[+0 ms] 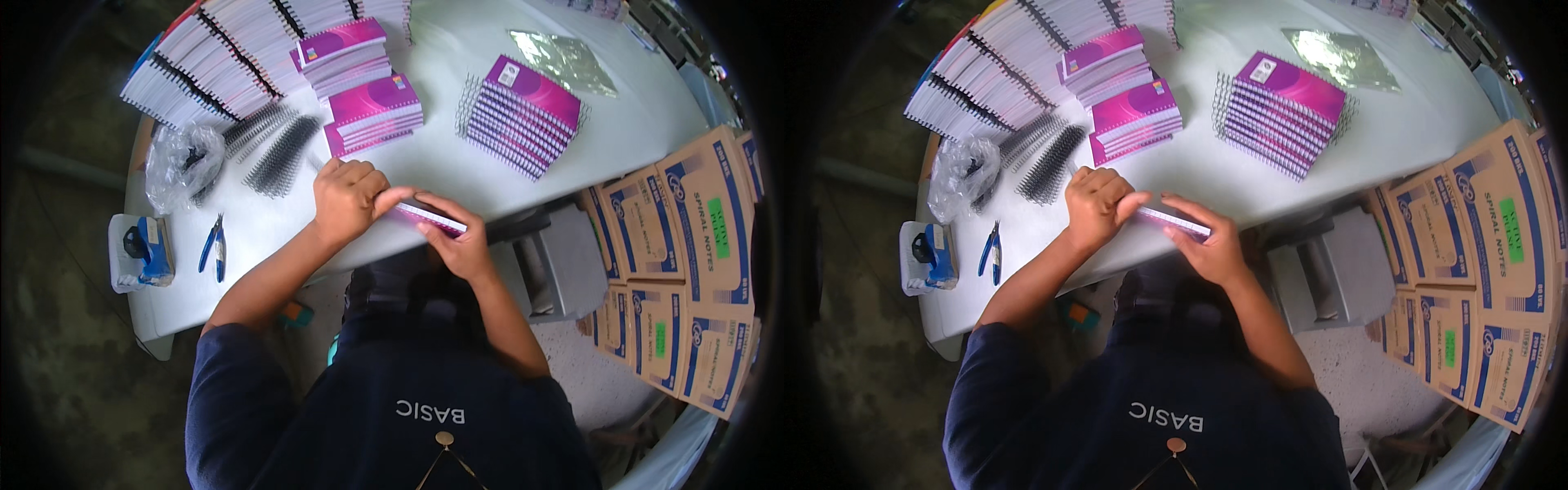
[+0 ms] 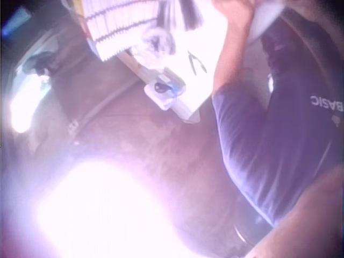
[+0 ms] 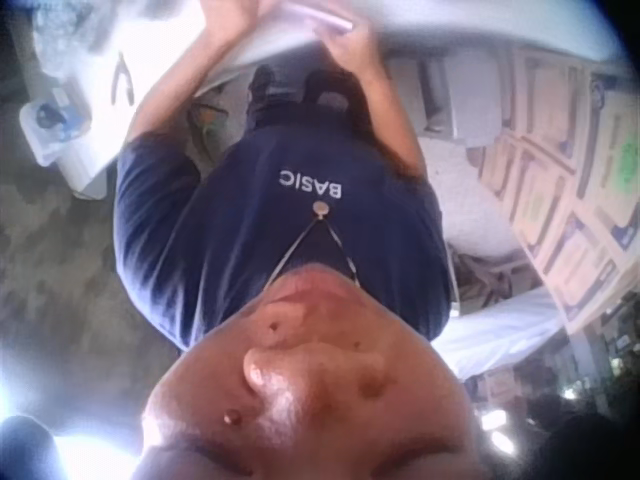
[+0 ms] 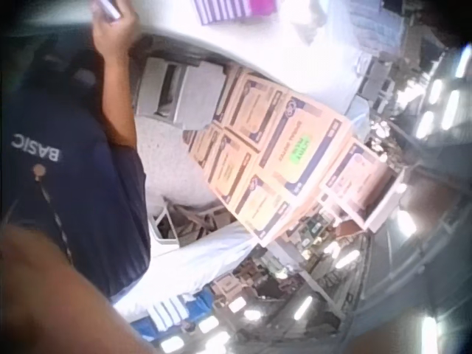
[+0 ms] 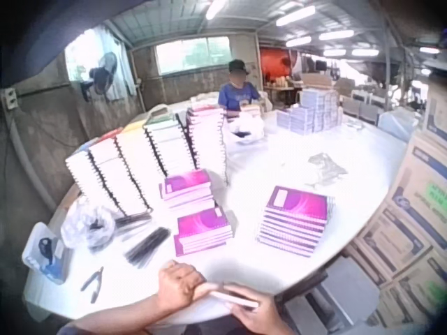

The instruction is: The person threads spiral coils into stacks of paper and covers to bind notebooks.

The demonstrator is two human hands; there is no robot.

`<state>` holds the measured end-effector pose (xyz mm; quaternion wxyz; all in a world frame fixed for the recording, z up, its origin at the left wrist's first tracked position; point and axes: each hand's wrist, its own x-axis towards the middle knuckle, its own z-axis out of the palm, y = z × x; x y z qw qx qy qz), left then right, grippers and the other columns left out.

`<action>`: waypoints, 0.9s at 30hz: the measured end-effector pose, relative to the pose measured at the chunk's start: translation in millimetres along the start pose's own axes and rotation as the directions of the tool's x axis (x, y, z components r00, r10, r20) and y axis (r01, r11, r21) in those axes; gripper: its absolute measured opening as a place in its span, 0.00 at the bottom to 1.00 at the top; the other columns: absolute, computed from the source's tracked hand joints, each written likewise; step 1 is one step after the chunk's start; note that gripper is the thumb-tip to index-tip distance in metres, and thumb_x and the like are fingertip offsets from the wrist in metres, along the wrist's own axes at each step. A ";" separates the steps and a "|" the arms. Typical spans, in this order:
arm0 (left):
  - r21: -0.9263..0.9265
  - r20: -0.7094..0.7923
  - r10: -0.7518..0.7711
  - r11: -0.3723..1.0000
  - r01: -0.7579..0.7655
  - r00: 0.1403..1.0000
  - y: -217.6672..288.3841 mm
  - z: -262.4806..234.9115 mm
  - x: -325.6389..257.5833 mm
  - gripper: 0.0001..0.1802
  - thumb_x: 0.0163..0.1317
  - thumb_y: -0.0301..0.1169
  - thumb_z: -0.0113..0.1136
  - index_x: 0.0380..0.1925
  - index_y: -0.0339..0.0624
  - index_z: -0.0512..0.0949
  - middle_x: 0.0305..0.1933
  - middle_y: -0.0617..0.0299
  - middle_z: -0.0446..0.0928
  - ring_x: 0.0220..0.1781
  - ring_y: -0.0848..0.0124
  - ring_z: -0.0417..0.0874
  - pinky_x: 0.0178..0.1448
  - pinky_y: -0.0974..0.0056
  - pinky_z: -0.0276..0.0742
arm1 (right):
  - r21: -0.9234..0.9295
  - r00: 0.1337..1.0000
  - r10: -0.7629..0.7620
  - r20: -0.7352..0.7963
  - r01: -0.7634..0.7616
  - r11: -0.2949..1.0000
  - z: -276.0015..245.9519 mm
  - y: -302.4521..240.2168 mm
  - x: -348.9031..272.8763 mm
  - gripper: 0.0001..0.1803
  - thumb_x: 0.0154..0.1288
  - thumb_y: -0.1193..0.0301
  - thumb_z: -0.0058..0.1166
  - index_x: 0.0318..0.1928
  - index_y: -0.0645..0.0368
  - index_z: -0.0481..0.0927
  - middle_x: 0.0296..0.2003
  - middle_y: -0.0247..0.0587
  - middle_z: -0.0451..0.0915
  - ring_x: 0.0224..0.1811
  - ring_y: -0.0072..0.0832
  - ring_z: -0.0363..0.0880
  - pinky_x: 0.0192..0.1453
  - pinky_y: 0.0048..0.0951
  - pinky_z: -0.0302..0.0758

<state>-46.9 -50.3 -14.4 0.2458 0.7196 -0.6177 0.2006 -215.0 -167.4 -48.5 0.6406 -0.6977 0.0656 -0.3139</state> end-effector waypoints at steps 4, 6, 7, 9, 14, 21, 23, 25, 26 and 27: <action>0.002 -0.066 -0.026 1.000 0.026 0.997 8.9 6.6 16.9 0.22 0.44 0.52 0.68 0.19 0.50 0.69 0.24 0.66 0.69 0.33 0.65 0.71 0.37 0.61 0.60 | 0.050 0.977 0.212 0.015 -0.213 0.976 -2.1 8.3 -5.1 0.15 0.61 0.78 0.57 0.49 0.67 0.78 0.41 0.42 0.82 0.44 0.22 0.78 0.50 0.23 0.74; 0.058 -0.422 0.070 0.997 -0.050 0.904 -0.4 4.2 33.1 0.33 0.47 0.63 0.56 0.37 0.45 0.70 0.43 0.53 0.67 0.48 0.55 0.67 0.52 0.52 0.57 | -0.119 0.998 -0.004 -0.059 -0.003 0.993 3.9 9.7 -7.2 0.15 0.59 0.79 0.56 0.49 0.62 0.79 0.41 0.44 0.83 0.41 0.26 0.82 0.45 0.26 0.76; 0.097 -0.577 0.115 0.993 -0.072 0.808 -5.3 1.5 38.0 0.41 0.48 0.69 0.50 0.46 0.43 0.71 0.52 0.46 0.66 0.55 0.50 0.64 0.60 0.48 0.55 | -0.114 0.998 0.001 -0.058 -0.007 0.993 7.1 9.2 -8.6 0.15 0.59 0.79 0.56 0.49 0.62 0.79 0.41 0.44 0.83 0.41 0.26 0.82 0.45 0.26 0.76; 0.158 -0.569 0.102 0.987 -0.013 0.816 -10.3 1.4 22.1 0.54 0.48 0.75 0.40 0.58 0.36 0.65 0.64 0.38 0.56 0.64 0.42 0.57 0.66 0.43 0.49 | -0.277 0.983 -0.181 -0.023 0.168 0.946 13.0 4.8 -10.9 0.15 0.59 0.81 0.55 0.48 0.62 0.80 0.41 0.46 0.83 0.42 0.29 0.83 0.45 0.28 0.77; -0.022 0.146 0.377 0.926 -0.378 0.915 38.7 -4.5 -60.8 0.61 0.46 0.75 0.44 0.63 0.27 0.57 0.69 0.30 0.47 0.69 0.34 0.48 0.67 0.34 0.40 | -0.199 0.980 -0.161 -0.119 0.135 0.971 11.2 0.0 -11.4 0.18 0.55 0.85 0.52 0.47 0.61 0.80 0.41 0.48 0.82 0.40 0.39 0.83 0.43 0.30 0.78; -0.236 0.071 0.233 0.949 -0.211 0.970 42.1 13.6 -71.1 0.63 0.45 0.76 0.43 0.65 0.29 0.53 0.67 0.34 0.50 0.68 0.30 0.49 0.64 0.30 0.42 | -0.253 0.978 -0.204 -0.046 0.186 0.949 17.5 -10.4 -8.4 0.21 0.51 0.85 0.53 0.48 0.59 0.80 0.42 0.47 0.82 0.42 0.40 0.82 0.45 0.32 0.78; -0.172 -0.052 0.364 0.914 -0.367 0.930 45.6 4.1 -58.2 0.62 0.45 0.77 0.40 0.65 0.33 0.53 0.68 0.31 0.49 0.68 0.28 0.48 0.64 0.29 0.42 | -0.264 0.982 -0.180 0.051 0.187 0.946 11.0 -7.6 -17.6 0.21 0.51 0.84 0.55 0.49 0.60 0.80 0.42 0.46 0.82 0.43 0.41 0.82 0.45 0.33 0.78; 0.088 -0.335 0.298 0.954 -0.285 0.894 28.6 -6.1 -29.4 0.61 0.47 0.77 0.39 0.66 0.35 0.54 0.69 0.30 0.43 0.69 0.29 0.46 0.65 0.29 0.39 | -0.315 0.951 -0.283 0.124 0.308 0.898 15.7 -3.6 -18.1 0.22 0.51 0.83 0.56 0.49 0.58 0.80 0.43 0.46 0.82 0.42 0.38 0.83 0.44 0.32 0.78; 0.159 -0.495 0.149 0.984 -0.080 0.856 18.0 -11.3 -7.9 0.62 0.48 0.77 0.38 0.66 0.32 0.52 0.71 0.32 0.38 0.70 0.31 0.43 0.66 0.30 0.33 | -0.310 0.965 -0.231 0.122 0.258 0.915 20.5 -4.1 -25.9 0.22 0.51 0.83 0.56 0.49 0.58 0.80 0.42 0.46 0.82 0.42 0.38 0.83 0.44 0.32 0.78; 0.166 -0.496 0.149 0.983 -0.075 0.856 23.3 -12.1 -9.6 0.62 0.48 0.77 0.38 0.66 0.32 0.52 0.71 0.32 0.38 0.70 0.31 0.43 0.66 0.30 0.33 | -0.309 0.967 -0.224 0.126 0.252 0.917 22.2 -7.5 -22.1 0.21 0.51 0.84 0.56 0.49 0.59 0.80 0.42 0.46 0.82 0.42 0.37 0.83 0.44 0.31 0.78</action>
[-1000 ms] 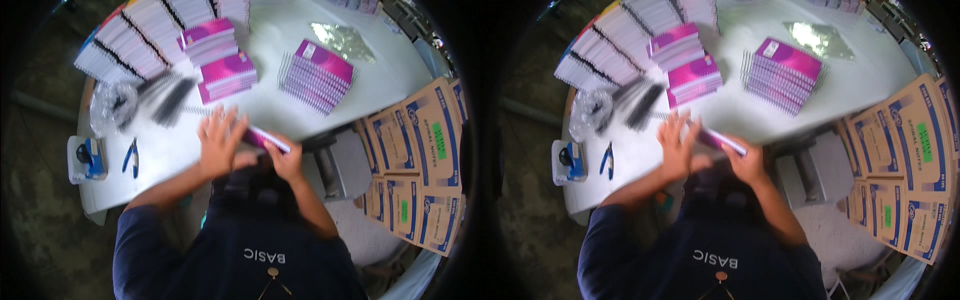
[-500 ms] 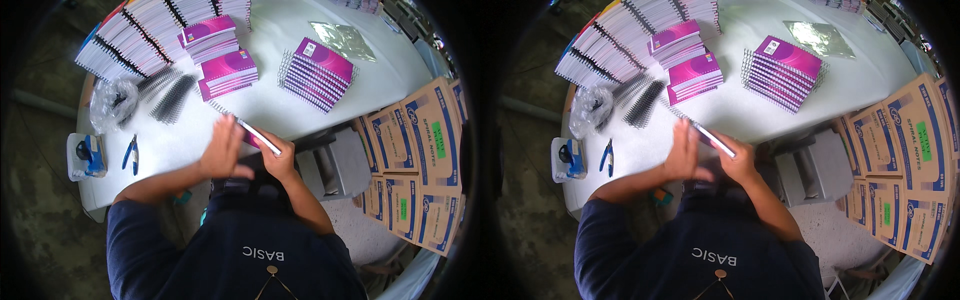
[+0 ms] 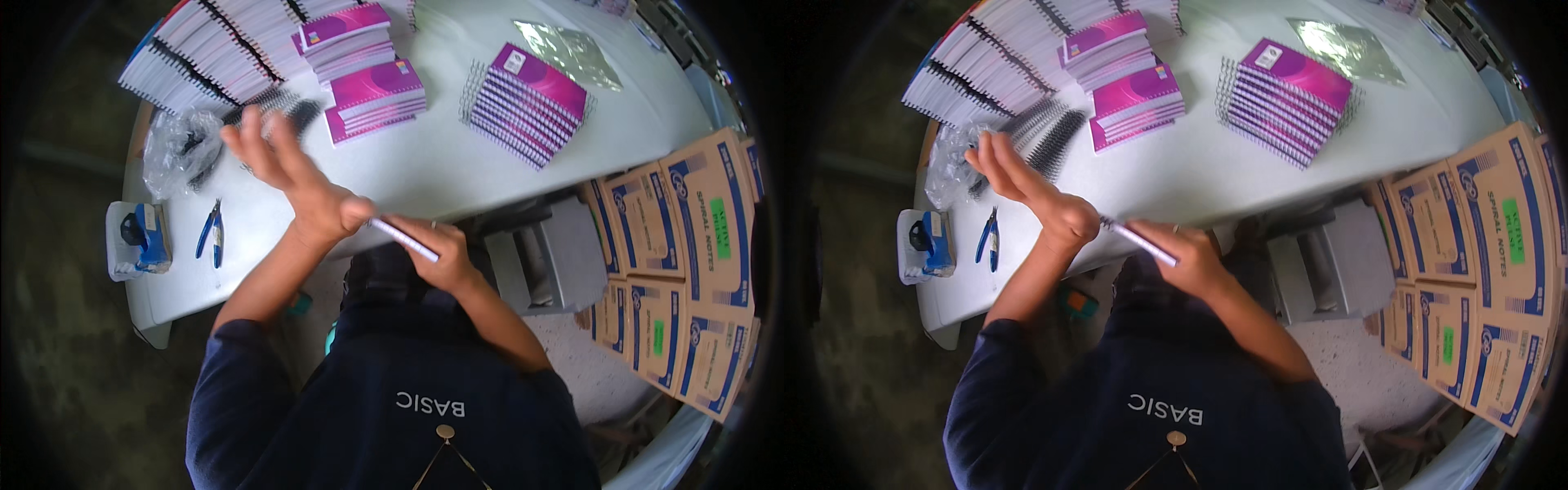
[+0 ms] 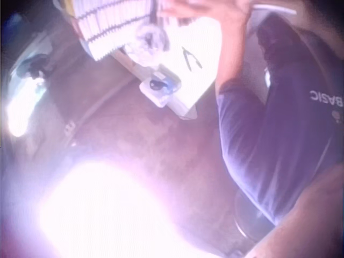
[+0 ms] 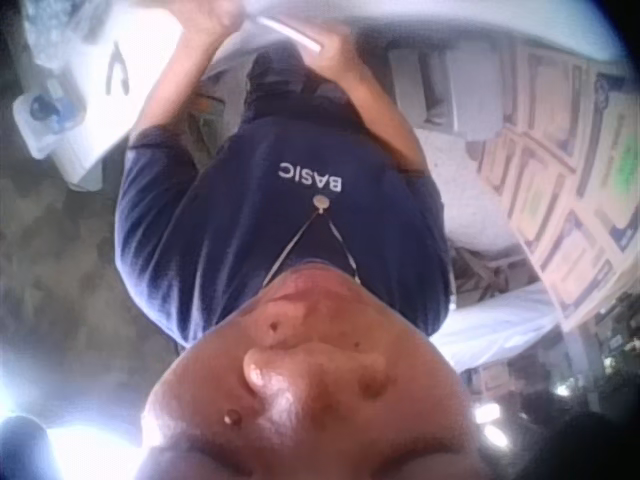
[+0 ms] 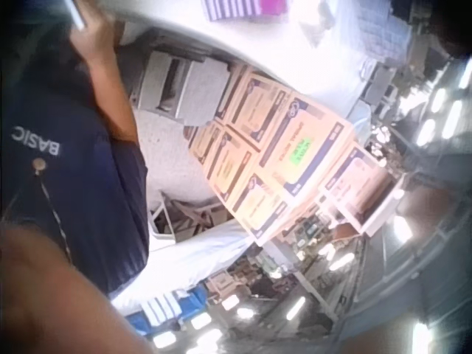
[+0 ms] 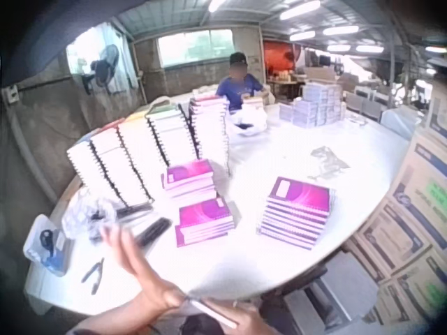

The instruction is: The person threads spiral coils into stacks of paper and covers to bind notebooks.

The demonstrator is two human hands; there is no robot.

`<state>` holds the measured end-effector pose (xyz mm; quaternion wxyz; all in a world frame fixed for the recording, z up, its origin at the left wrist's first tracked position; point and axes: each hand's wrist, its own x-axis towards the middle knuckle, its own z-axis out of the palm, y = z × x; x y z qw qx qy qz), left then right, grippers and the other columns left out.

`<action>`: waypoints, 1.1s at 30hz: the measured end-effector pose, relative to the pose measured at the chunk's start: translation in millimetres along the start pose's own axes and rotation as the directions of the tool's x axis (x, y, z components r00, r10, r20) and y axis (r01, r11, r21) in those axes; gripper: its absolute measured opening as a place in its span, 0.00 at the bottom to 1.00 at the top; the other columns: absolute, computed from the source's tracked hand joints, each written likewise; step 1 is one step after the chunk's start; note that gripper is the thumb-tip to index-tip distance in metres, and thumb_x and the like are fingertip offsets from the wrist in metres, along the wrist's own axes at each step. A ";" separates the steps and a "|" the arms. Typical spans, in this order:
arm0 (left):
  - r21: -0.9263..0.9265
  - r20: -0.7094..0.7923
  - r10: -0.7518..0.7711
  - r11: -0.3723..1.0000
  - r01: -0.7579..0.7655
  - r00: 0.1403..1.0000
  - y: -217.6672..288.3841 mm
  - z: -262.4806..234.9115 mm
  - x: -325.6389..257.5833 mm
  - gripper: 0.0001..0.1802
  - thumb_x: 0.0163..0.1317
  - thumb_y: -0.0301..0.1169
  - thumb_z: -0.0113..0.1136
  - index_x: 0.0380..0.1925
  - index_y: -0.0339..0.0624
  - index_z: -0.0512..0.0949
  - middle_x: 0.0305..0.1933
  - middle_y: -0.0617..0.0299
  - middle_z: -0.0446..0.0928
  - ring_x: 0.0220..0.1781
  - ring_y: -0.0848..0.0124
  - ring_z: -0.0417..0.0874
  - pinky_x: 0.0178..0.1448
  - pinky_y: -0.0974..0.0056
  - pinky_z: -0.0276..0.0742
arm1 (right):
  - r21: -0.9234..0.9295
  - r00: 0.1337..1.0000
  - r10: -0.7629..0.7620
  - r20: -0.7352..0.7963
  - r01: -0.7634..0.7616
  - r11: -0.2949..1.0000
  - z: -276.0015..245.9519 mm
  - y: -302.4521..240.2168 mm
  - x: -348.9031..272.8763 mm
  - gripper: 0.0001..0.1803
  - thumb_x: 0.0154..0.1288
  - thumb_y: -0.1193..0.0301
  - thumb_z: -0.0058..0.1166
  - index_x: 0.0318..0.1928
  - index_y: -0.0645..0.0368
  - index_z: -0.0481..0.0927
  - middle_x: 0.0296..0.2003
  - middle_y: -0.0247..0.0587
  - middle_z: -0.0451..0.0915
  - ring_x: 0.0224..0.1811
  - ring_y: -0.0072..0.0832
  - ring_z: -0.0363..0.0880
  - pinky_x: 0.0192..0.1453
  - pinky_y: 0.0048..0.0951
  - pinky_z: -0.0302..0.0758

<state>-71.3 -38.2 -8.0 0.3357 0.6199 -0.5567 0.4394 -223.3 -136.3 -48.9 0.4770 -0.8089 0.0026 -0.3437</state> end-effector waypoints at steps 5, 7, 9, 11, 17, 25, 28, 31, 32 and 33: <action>-0.252 0.510 -0.106 0.930 0.266 0.854 57.3 -18.4 -90.6 0.61 0.48 0.74 0.43 0.67 0.33 0.48 0.69 0.33 0.46 0.71 0.33 0.43 0.66 0.32 0.35 | 0.164 0.989 0.079 -0.124 -0.058 0.985 -7.5 11.1 10.7 0.16 0.56 0.82 0.56 0.47 0.61 0.80 0.41 0.48 0.82 0.40 0.37 0.83 0.44 0.31 0.78; -0.089 0.435 -0.123 0.980 0.178 0.892 48.5 -30.4 -67.5 0.50 0.54 0.69 0.43 0.62 0.36 0.62 0.64 0.38 0.59 0.68 0.43 0.57 0.64 0.40 0.49 | 0.172 0.996 0.072 -0.047 -0.062 0.983 -9.8 15.2 18.5 0.16 0.57 0.81 0.56 0.47 0.61 0.80 0.41 0.49 0.82 0.42 0.37 0.83 0.45 0.30 0.77; -0.132 0.384 -0.182 0.959 0.249 0.905 18.2 -33.8 -2.2 0.27 0.60 0.56 0.51 0.39 0.42 0.80 0.40 0.55 0.78 0.44 0.59 0.78 0.47 0.56 0.65 | 0.310 0.984 0.144 0.109 -0.172 0.935 2.5 18.5 21.6 0.14 0.59 0.79 0.57 0.47 0.63 0.79 0.41 0.48 0.82 0.42 0.31 0.83 0.45 0.28 0.76; 0.013 0.426 -0.266 0.958 0.288 0.865 5.8 -33.2 -3.9 0.16 0.54 0.45 0.63 0.21 0.44 0.76 0.20 0.64 0.73 0.22 0.64 0.73 0.33 0.61 0.65 | 0.377 0.962 0.142 0.233 -0.224 0.899 8.5 16.0 34.9 0.14 0.59 0.79 0.56 0.47 0.63 0.79 0.41 0.47 0.83 0.40 0.28 0.82 0.44 0.27 0.76; 0.251 0.248 -0.396 0.908 0.337 0.884 -5.9 -49.8 -4.2 0.21 0.48 0.51 0.66 0.29 0.45 0.77 0.33 0.59 0.74 0.34 0.62 0.73 0.40 0.58 0.66 | 0.487 0.905 0.086 0.417 -0.302 0.820 36.9 18.8 42.6 0.13 0.62 0.78 0.54 0.48 0.62 0.79 0.40 0.45 0.83 0.39 0.25 0.81 0.44 0.26 0.75; 0.189 0.445 -0.381 0.925 0.331 0.811 52.2 -70.7 -106.5 0.57 0.52 0.73 0.41 0.64 0.30 0.55 0.68 0.35 0.51 0.72 0.39 0.48 0.69 0.39 0.44 | 0.501 0.940 0.009 0.340 -0.189 0.845 55.6 9.6 33.6 0.15 0.61 0.79 0.52 0.49 0.61 0.78 0.42 0.51 0.81 0.45 0.41 0.82 0.47 0.32 0.77; 0.169 0.447 -0.082 0.986 0.005 0.891 38.7 -88.7 -97.3 0.59 0.50 0.72 0.45 0.66 0.30 0.50 0.69 0.39 0.50 0.69 0.34 0.49 0.67 0.32 0.37 | 0.411 0.926 -0.073 0.371 -0.093 0.907 57.3 7.6 31.4 0.15 0.61 0.79 0.53 0.49 0.61 0.78 0.42 0.51 0.81 0.45 0.42 0.81 0.47 0.32 0.77; 0.525 0.109 -0.224 0.840 0.136 0.968 -0.2 -77.8 -54.8 0.60 0.50 0.73 0.43 0.67 0.30 0.48 0.69 0.37 0.47 0.69 0.34 0.49 0.66 0.30 0.39 | 0.403 0.921 -0.058 0.386 -0.112 0.908 64.6 -0.1 29.1 0.16 0.59 0.77 0.55 0.50 0.60 0.78 0.41 0.51 0.81 0.44 0.41 0.82 0.44 0.32 0.78; 0.442 0.177 -0.348 0.864 0.241 0.921 2.7 -74.6 -62.9 0.61 0.50 0.74 0.42 0.67 0.30 0.46 0.69 0.35 0.46 0.70 0.34 0.48 0.66 0.30 0.39 | 0.398 0.933 -0.056 0.356 -0.097 0.912 66.9 -4.4 30.4 0.16 0.59 0.77 0.56 0.49 0.61 0.78 0.41 0.51 0.81 0.43 0.41 0.82 0.43 0.32 0.78; 0.361 0.256 -0.453 0.864 0.350 0.854 7.9 -71.2 -73.6 0.62 0.50 0.75 0.40 0.67 0.29 0.45 0.69 0.34 0.45 0.70 0.35 0.47 0.66 0.30 0.39 | 0.393 0.934 -0.068 0.351 -0.081 0.916 69.7 -1.6 33.3 0.16 0.59 0.77 0.56 0.49 0.61 0.78 0.41 0.51 0.81 0.43 0.41 0.82 0.43 0.32 0.78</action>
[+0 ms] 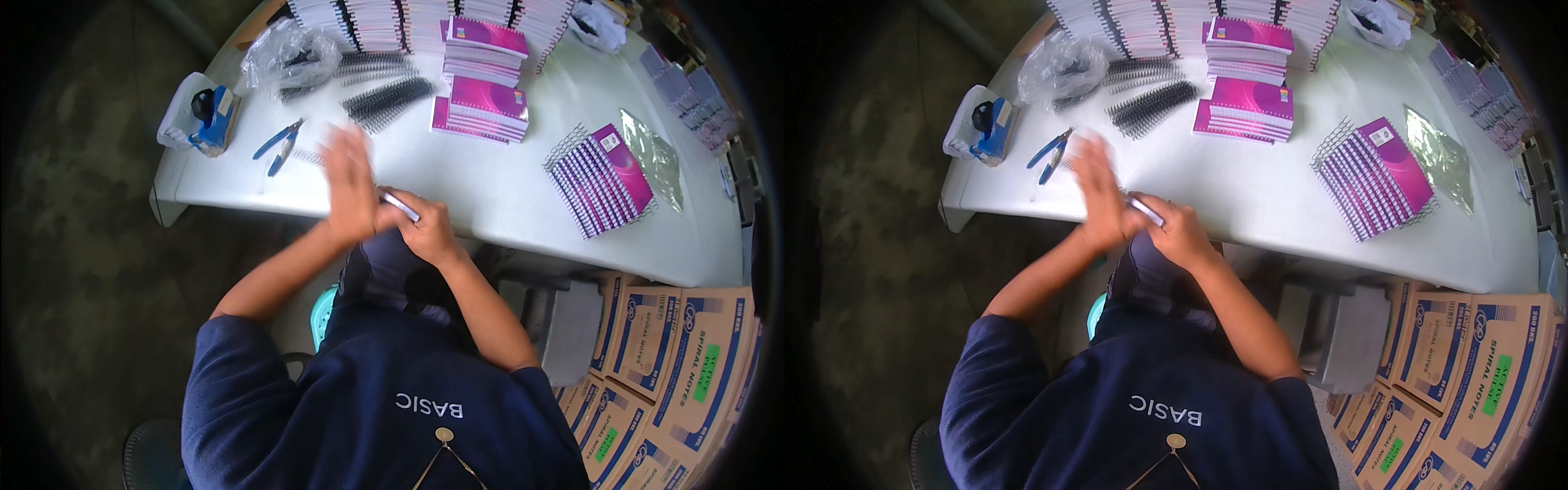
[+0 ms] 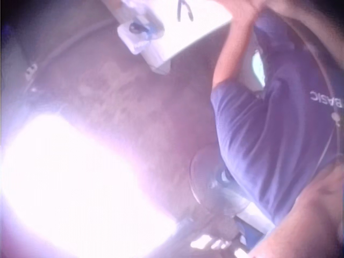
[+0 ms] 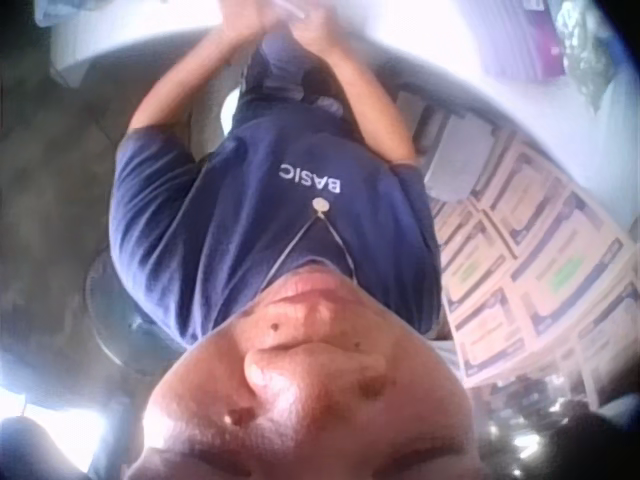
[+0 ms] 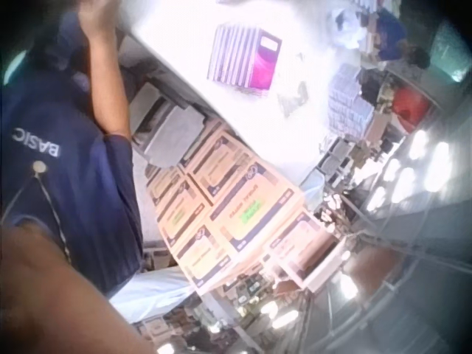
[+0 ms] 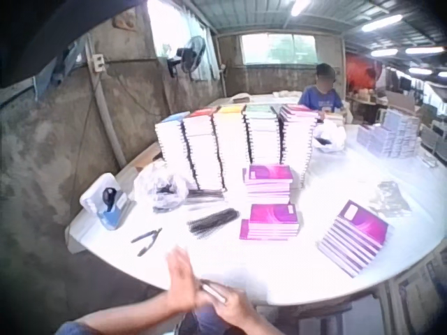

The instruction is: The person threads spiral coils into stacks of paper and covers to bind notebooks.

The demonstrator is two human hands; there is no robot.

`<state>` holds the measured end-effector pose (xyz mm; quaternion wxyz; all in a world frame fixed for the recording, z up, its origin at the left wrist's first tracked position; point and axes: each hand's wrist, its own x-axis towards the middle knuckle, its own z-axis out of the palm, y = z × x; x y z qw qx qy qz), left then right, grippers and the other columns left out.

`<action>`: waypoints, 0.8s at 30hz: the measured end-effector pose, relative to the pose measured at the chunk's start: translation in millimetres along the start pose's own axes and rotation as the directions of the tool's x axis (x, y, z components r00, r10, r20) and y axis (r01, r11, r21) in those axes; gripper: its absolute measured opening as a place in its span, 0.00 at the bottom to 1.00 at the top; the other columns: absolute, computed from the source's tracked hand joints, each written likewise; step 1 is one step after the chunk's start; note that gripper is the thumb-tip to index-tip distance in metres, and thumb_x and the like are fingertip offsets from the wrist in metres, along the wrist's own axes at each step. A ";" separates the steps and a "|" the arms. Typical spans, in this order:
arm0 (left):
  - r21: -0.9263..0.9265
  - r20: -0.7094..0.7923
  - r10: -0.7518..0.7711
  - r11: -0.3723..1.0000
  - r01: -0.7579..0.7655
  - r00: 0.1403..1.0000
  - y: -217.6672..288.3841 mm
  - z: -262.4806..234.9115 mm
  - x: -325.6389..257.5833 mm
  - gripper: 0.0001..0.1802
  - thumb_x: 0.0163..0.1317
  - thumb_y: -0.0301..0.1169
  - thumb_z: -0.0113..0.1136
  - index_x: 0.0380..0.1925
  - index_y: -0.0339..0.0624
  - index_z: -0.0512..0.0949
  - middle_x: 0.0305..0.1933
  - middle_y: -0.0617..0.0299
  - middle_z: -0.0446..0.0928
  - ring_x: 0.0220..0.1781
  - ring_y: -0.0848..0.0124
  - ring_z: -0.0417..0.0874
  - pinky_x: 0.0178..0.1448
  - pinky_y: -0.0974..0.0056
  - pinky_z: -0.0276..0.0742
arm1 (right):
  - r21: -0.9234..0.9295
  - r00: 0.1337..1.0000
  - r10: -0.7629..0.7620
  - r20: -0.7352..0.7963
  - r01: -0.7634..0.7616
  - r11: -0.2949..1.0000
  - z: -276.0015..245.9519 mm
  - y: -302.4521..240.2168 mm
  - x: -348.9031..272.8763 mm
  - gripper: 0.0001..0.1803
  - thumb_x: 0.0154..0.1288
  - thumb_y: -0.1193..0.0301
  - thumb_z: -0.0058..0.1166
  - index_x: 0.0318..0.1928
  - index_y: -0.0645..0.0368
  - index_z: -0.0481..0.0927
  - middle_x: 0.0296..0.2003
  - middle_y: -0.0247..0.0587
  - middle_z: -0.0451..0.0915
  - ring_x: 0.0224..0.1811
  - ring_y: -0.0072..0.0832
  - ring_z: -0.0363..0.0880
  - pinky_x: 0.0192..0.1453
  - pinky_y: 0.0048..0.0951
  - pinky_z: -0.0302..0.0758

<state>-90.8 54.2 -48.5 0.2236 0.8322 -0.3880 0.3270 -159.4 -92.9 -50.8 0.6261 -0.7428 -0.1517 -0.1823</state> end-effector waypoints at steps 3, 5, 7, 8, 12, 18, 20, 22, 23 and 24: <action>-0.243 0.358 0.210 0.962 -0.127 0.910 14.4 -2.6 -66.2 0.59 0.51 0.72 0.42 0.66 0.29 0.50 0.67 0.35 0.54 0.72 0.39 0.48 0.69 0.36 0.37 | 0.059 0.994 0.040 -0.101 -0.034 0.998 -7.8 14.1 10.2 0.14 0.60 0.78 0.56 0.48 0.62 0.79 0.39 0.49 0.82 0.41 0.35 0.84 0.42 0.29 0.77; -0.078 0.017 0.177 0.981 -0.176 0.984 1.9 -8.9 -36.9 0.56 0.51 0.71 0.43 0.65 0.31 0.55 0.66 0.37 0.58 0.70 0.44 0.55 0.68 0.41 0.45 | -0.013 0.992 0.079 -0.103 -0.081 0.997 -8.5 10.6 8.8 0.13 0.60 0.79 0.55 0.46 0.64 0.79 0.37 0.48 0.83 0.39 0.26 0.82 0.41 0.26 0.76; -0.085 -0.048 0.061 0.994 -0.064 0.997 -3.2 -27.3 32.1 0.30 0.55 0.53 0.58 0.47 0.41 0.77 0.47 0.53 0.76 0.48 0.59 0.76 0.52 0.56 0.65 | 0.183 0.978 0.203 -0.044 -0.192 0.964 -9.3 7.8 13.5 0.11 0.62 0.76 0.56 0.45 0.67 0.79 0.35 0.44 0.83 0.38 0.19 0.79 0.43 0.23 0.76; -0.107 0.061 0.028 0.994 -0.021 0.998 -12.7 -30.5 42.2 0.21 0.53 0.49 0.62 0.36 0.43 0.78 0.36 0.57 0.76 0.38 0.61 0.77 0.45 0.59 0.67 | 0.204 0.972 0.235 -0.005 -0.229 0.952 -7.4 9.1 16.0 0.12 0.62 0.75 0.56 0.45 0.67 0.79 0.36 0.42 0.83 0.38 0.19 0.79 0.43 0.23 0.75; -0.164 0.157 -0.131 0.974 0.157 0.979 -24.8 -15.9 58.0 0.18 0.48 0.42 0.68 0.12 0.45 0.72 0.13 0.65 0.68 0.18 0.64 0.72 0.28 0.64 0.65 | 0.301 0.937 0.346 0.042 -0.342 0.890 -7.3 11.1 21.7 0.12 0.64 0.72 0.56 0.45 0.67 0.79 0.37 0.37 0.82 0.39 0.17 0.77 0.44 0.22 0.74; -0.149 0.048 -0.022 0.988 0.029 0.999 -22.8 1.8 55.1 0.18 0.50 0.47 0.65 0.31 0.46 0.76 0.31 0.61 0.73 0.36 0.62 0.74 0.43 0.60 0.63 | 0.210 0.939 0.344 -0.024 -0.331 0.920 -7.3 15.7 14.7 0.12 0.64 0.74 0.54 0.46 0.65 0.79 0.37 0.35 0.82 0.38 0.18 0.77 0.43 0.23 0.74; -0.117 -0.197 0.137 0.980 -0.162 0.971 -28.7 3.7 58.4 0.39 0.49 0.64 0.58 0.53 0.47 0.71 0.52 0.51 0.65 0.56 0.52 0.64 0.59 0.49 0.51 | 0.158 0.952 0.301 -0.048 -0.290 0.944 -2.1 13.7 13.9 0.12 0.64 0.75 0.54 0.47 0.64 0.79 0.38 0.37 0.83 0.39 0.20 0.79 0.43 0.24 0.74; -0.083 -0.349 0.111 0.985 -0.149 0.930 -42.2 -1.3 75.7 0.45 0.50 0.67 0.52 0.57 0.44 0.67 0.56 0.46 0.62 0.59 0.48 0.61 0.62 0.46 0.47 | -0.080 0.987 0.121 -0.106 -0.129 0.988 2.9 9.0 12.3 0.14 0.61 0.77 0.54 0.48 0.62 0.79 0.41 0.42 0.83 0.41 0.28 0.82 0.44 0.27 0.76; -0.048 -0.493 0.090 0.990 -0.131 0.865 -44.7 -3.2 81.4 0.50 0.51 0.70 0.47 0.61 0.40 0.63 0.60 0.42 0.60 0.63 0.44 0.58 0.65 0.43 0.44 | -0.079 0.986 0.128 -0.107 -0.136 0.988 5.4 5.3 10.8 0.14 0.61 0.77 0.54 0.48 0.62 0.79 0.41 0.42 0.83 0.41 0.28 0.82 0.44 0.27 0.76; -0.057 -0.427 0.019 0.997 -0.048 0.904 -41.9 0.1 73.1 0.56 0.51 0.73 0.41 0.65 0.34 0.55 0.66 0.36 0.53 0.68 0.38 0.52 0.68 0.38 0.37 | -0.137 0.991 0.081 -0.110 -0.096 0.986 7.7 0.9 9.3 0.15 0.60 0.79 0.54 0.49 0.61 0.79 0.43 0.44 0.82 0.42 0.32 0.82 0.45 0.28 0.76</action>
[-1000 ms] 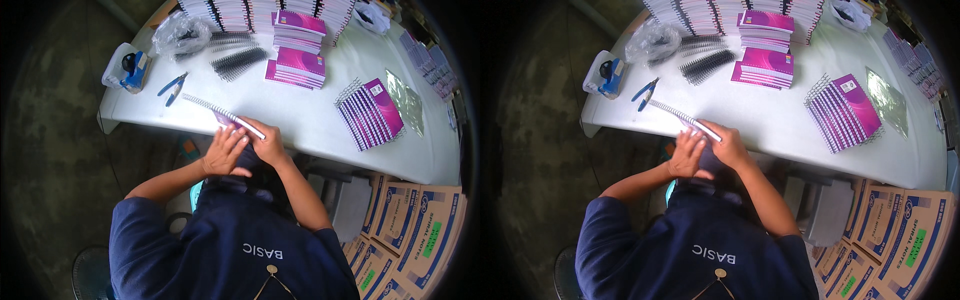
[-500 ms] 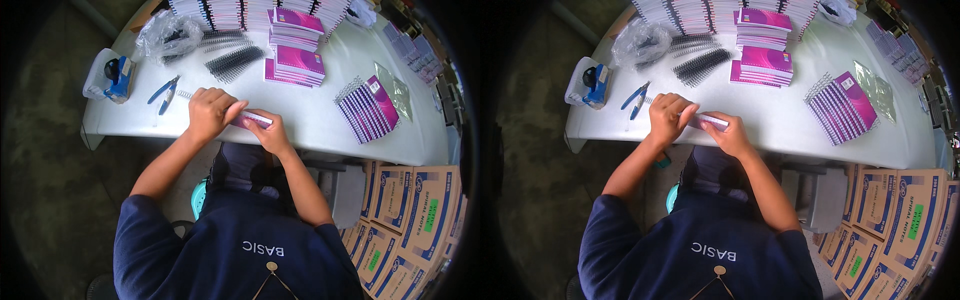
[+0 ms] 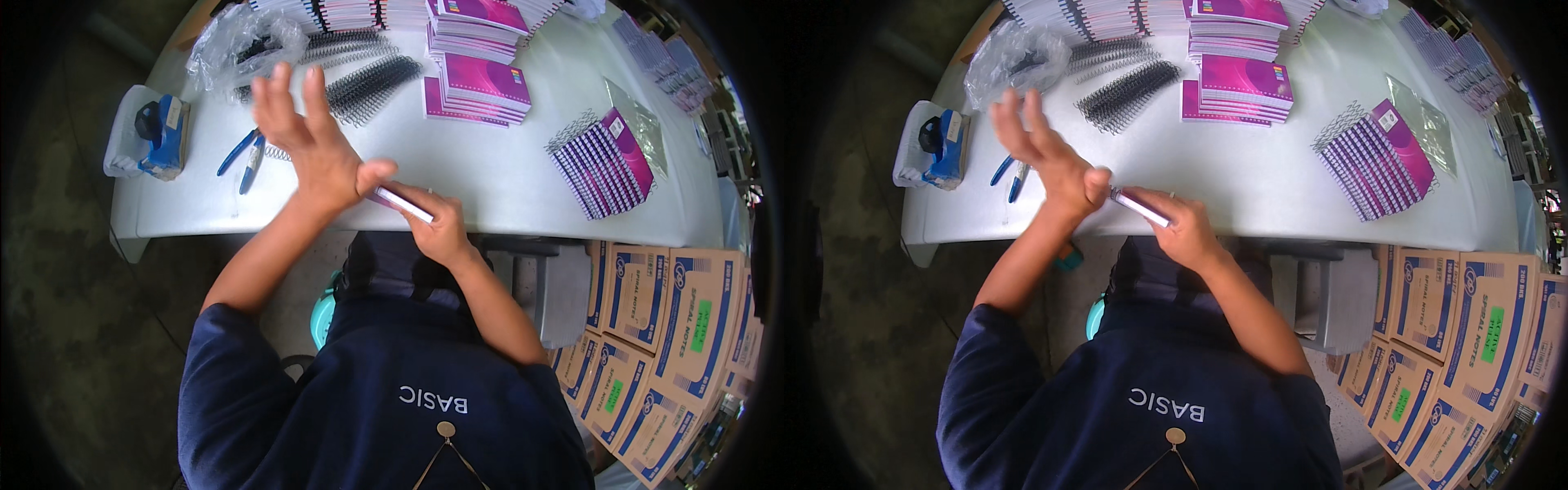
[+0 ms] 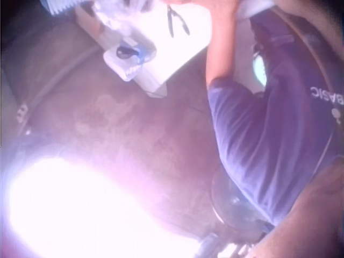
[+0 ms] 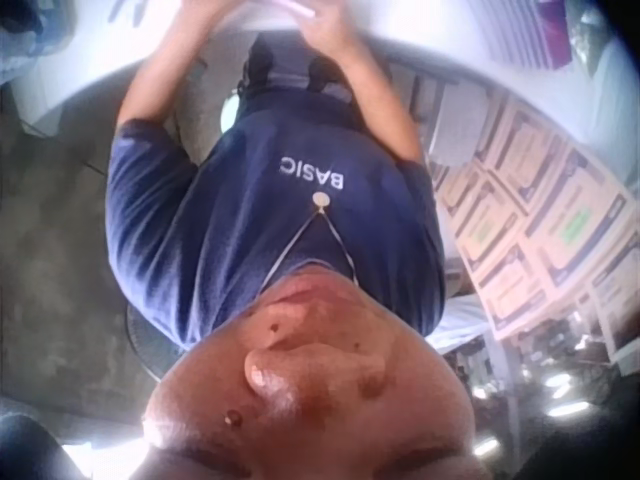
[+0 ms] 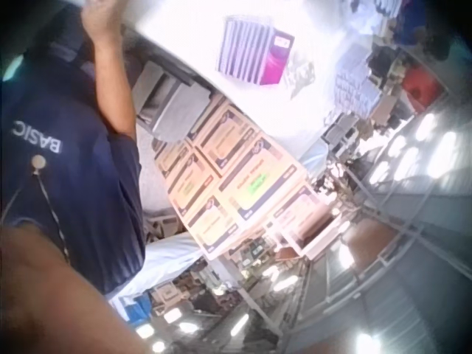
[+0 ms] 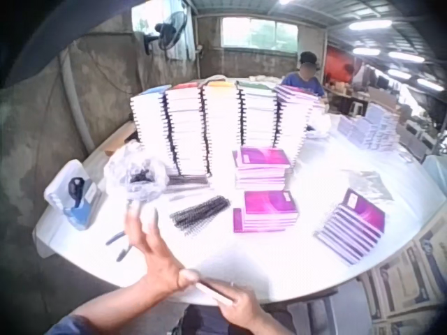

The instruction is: The person threads spiral coils into stacks of paper and covers to bind notebooks.

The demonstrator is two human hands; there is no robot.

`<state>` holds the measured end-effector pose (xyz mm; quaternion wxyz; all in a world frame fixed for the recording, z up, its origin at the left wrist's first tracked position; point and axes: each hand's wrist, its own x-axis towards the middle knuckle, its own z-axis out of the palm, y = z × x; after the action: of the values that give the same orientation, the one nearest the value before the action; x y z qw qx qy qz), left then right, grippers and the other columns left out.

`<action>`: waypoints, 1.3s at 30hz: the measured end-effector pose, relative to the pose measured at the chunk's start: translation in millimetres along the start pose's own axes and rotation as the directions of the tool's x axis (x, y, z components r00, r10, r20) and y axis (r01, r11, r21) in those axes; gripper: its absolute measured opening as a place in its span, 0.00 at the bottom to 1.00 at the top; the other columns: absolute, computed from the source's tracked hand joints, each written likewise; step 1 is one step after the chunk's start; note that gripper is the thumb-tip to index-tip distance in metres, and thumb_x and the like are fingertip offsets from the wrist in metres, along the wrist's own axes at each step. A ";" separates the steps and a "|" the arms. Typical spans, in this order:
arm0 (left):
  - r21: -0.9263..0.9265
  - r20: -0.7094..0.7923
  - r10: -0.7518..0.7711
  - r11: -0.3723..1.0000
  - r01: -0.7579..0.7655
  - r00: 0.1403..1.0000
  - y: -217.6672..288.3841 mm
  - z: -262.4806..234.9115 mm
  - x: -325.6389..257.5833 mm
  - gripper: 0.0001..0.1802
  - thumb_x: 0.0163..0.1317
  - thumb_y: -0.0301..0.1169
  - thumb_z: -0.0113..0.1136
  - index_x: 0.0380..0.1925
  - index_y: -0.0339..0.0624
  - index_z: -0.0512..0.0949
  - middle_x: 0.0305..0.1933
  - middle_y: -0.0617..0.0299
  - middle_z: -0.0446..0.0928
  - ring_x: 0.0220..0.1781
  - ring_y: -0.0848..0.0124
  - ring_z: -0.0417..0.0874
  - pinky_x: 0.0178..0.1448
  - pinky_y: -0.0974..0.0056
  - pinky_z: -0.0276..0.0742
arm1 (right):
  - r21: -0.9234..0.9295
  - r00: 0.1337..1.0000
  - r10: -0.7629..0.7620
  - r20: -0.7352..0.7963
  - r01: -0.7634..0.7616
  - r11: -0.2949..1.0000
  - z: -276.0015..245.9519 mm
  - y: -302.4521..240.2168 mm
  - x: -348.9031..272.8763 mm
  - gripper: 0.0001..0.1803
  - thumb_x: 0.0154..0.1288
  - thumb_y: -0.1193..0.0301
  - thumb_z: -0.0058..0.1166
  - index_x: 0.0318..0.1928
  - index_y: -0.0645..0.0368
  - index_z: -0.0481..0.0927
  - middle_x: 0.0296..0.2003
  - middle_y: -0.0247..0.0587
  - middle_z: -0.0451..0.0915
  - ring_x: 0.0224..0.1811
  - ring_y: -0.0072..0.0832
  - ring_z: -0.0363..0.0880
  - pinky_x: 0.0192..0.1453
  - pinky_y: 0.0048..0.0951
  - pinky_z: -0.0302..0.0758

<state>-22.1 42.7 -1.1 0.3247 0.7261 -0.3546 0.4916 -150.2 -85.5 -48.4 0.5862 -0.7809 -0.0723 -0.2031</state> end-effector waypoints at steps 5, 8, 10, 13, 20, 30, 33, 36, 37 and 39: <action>-0.351 0.674 0.352 0.926 -0.137 0.649 38.7 -66.7 -101.1 0.57 0.48 0.75 0.41 0.66 0.38 0.56 0.67 0.33 0.53 0.71 0.33 0.44 0.67 0.31 0.39 | 0.055 0.998 0.008 -0.063 -0.005 0.998 1.5 -0.8 -2.9 0.20 0.55 0.84 0.53 0.49 0.59 0.79 0.43 0.46 0.82 0.43 0.41 0.82 0.46 0.33 0.77; -0.092 0.161 0.158 0.985 -0.145 0.974 5.6 -31.2 -42.2 0.54 0.50 0.75 0.37 0.60 0.37 0.66 0.69 0.34 0.47 0.72 0.36 0.37 0.68 0.34 0.26 | -0.049 0.997 -0.076 0.019 0.077 0.996 9.8 0.3 -8.2 0.21 0.53 0.84 0.53 0.50 0.60 0.78 0.44 0.47 0.81 0.44 0.40 0.82 0.48 0.33 0.77; -0.099 0.277 0.074 0.994 -0.048 0.958 7.7 -33.4 -53.3 0.56 0.48 0.76 0.40 0.62 0.35 0.63 0.68 0.32 0.47 0.72 0.34 0.39 0.68 0.34 0.30 | -0.066 0.978 -0.202 0.056 0.206 0.976 22.8 -2.4 -4.1 0.21 0.54 0.82 0.54 0.51 0.60 0.78 0.45 0.48 0.81 0.47 0.39 0.81 0.50 0.32 0.77; -0.391 0.582 0.281 0.920 -0.040 0.764 24.7 -50.9 -122.8 0.60 0.44 0.75 0.47 0.65 0.36 0.57 0.68 0.31 0.50 0.70 0.31 0.46 0.68 0.32 0.38 | 0.031 0.999 -0.036 -0.003 0.036 0.999 16.1 7.7 -5.2 0.21 0.55 0.81 0.54 0.52 0.61 0.77 0.46 0.48 0.81 0.48 0.37 0.81 0.51 0.32 0.77; -0.220 0.309 0.063 0.976 0.007 0.949 30.3 -19.4 -56.5 0.56 0.50 0.73 0.40 0.66 0.37 0.57 0.67 0.38 0.55 0.71 0.34 0.44 0.68 0.35 0.33 | -0.173 0.999 -0.030 0.016 0.033 0.984 19.6 0.9 -9.2 0.18 0.61 0.79 0.50 0.53 0.62 0.76 0.44 0.50 0.81 0.45 0.37 0.82 0.48 0.32 0.77; -0.323 0.464 0.118 0.945 0.044 0.878 44.7 -10.6 -53.4 0.51 0.52 0.70 0.44 0.65 0.40 0.59 0.67 0.37 0.54 0.70 0.34 0.48 0.67 0.32 0.33 | 0.024 0.990 0.089 0.106 -0.092 0.995 1.7 18.2 3.1 0.21 0.58 0.77 0.53 0.54 0.59 0.74 0.42 0.52 0.81 0.45 0.42 0.81 0.46 0.34 0.77; -0.447 0.547 0.318 0.893 -0.050 0.775 37.0 -31.1 -89.7 0.46 0.56 0.62 0.51 0.63 0.35 0.61 0.66 0.40 0.59 0.69 0.40 0.55 0.69 0.37 0.37 | 0.059 1.000 0.002 0.009 -0.003 0.998 -3.1 11.8 15.7 0.20 0.58 0.76 0.53 0.53 0.61 0.75 0.41 0.51 0.81 0.44 0.42 0.82 0.45 0.32 0.78; -0.100 0.647 0.192 0.981 -0.168 0.738 45.3 -29.6 -16.6 0.31 0.53 0.46 0.61 0.56 0.45 0.71 0.58 0.59 0.71 0.61 0.61 0.70 0.65 0.50 0.56 | 0.130 0.989 0.130 0.066 -0.137 0.982 -3.3 13.6 11.8 0.16 0.57 0.77 0.55 0.48 0.65 0.76 0.35 0.53 0.82 0.37 0.36 0.84 0.39 0.31 0.77; -0.104 0.642 0.199 0.979 -0.173 0.740 41.9 -27.4 -7.1 0.31 0.53 0.46 0.61 0.56 0.45 0.71 0.58 0.59 0.71 0.61 0.61 0.70 0.65 0.50 0.56 | 0.127 0.990 0.125 0.060 -0.132 0.983 -4.8 15.9 11.7 0.16 0.57 0.77 0.55 0.48 0.65 0.76 0.35 0.53 0.82 0.37 0.36 0.84 0.39 0.31 0.77; -0.340 0.746 0.289 0.940 -0.031 0.600 34.0 -26.6 6.8 0.21 0.50 0.37 0.65 0.45 0.49 0.77 0.45 0.67 0.77 0.48 0.68 0.77 0.60 0.55 0.60 | 0.063 0.959 0.239 0.151 -0.250 0.966 -7.4 23.1 9.4 0.12 0.56 0.77 0.55 0.42 0.67 0.78 0.31 0.54 0.81 0.33 0.33 0.83 0.36 0.31 0.76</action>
<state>-61.5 44.9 17.7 0.1938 0.7757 -0.5935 0.0927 -135.3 -100.6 -63.5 0.6315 -0.7718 -0.0249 -0.0698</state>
